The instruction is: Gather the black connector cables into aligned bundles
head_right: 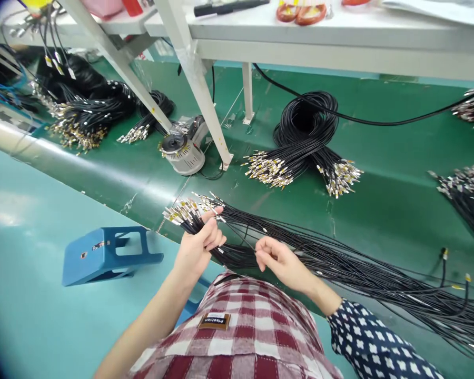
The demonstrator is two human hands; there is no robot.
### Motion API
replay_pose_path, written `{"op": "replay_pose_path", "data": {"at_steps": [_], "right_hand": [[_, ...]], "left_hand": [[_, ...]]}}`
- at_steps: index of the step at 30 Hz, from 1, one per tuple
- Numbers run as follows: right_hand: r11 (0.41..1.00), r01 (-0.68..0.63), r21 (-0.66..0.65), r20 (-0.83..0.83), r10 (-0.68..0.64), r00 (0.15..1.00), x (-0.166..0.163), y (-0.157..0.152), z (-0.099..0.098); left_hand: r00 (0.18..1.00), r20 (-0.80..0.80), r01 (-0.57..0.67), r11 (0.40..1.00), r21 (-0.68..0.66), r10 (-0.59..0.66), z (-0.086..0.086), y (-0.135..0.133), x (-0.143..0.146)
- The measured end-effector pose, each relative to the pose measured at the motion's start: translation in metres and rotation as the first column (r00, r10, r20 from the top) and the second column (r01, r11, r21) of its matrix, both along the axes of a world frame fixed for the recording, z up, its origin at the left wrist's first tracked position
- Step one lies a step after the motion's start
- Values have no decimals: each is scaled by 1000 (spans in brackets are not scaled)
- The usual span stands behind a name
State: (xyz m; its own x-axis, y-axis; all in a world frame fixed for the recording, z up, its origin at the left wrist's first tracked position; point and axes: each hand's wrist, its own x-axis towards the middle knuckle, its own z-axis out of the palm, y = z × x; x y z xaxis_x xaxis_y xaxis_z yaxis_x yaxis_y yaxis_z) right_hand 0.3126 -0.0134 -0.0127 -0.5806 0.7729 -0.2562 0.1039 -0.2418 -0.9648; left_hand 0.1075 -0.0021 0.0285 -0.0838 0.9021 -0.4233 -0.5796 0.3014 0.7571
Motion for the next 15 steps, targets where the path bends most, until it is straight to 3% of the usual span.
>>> {"op": "replay_pose_path", "data": {"at_steps": [6, 10, 15], "right_hand": [[997, 72, -6, -132, -73, 989, -17, -12, 2], [998, 63, -8, -102, -64, 993, -18, -15, 2], [1000, 22, 4, -30, -22, 999, -12, -17, 2]], "left_hand": [[975, -140, 162, 982, -98, -175, 1, -11, 13], [991, -83, 104, 994, -34, -106, 5, -13, 8], [994, -56, 86, 995, -49, -89, 1, -8, 3]]}}
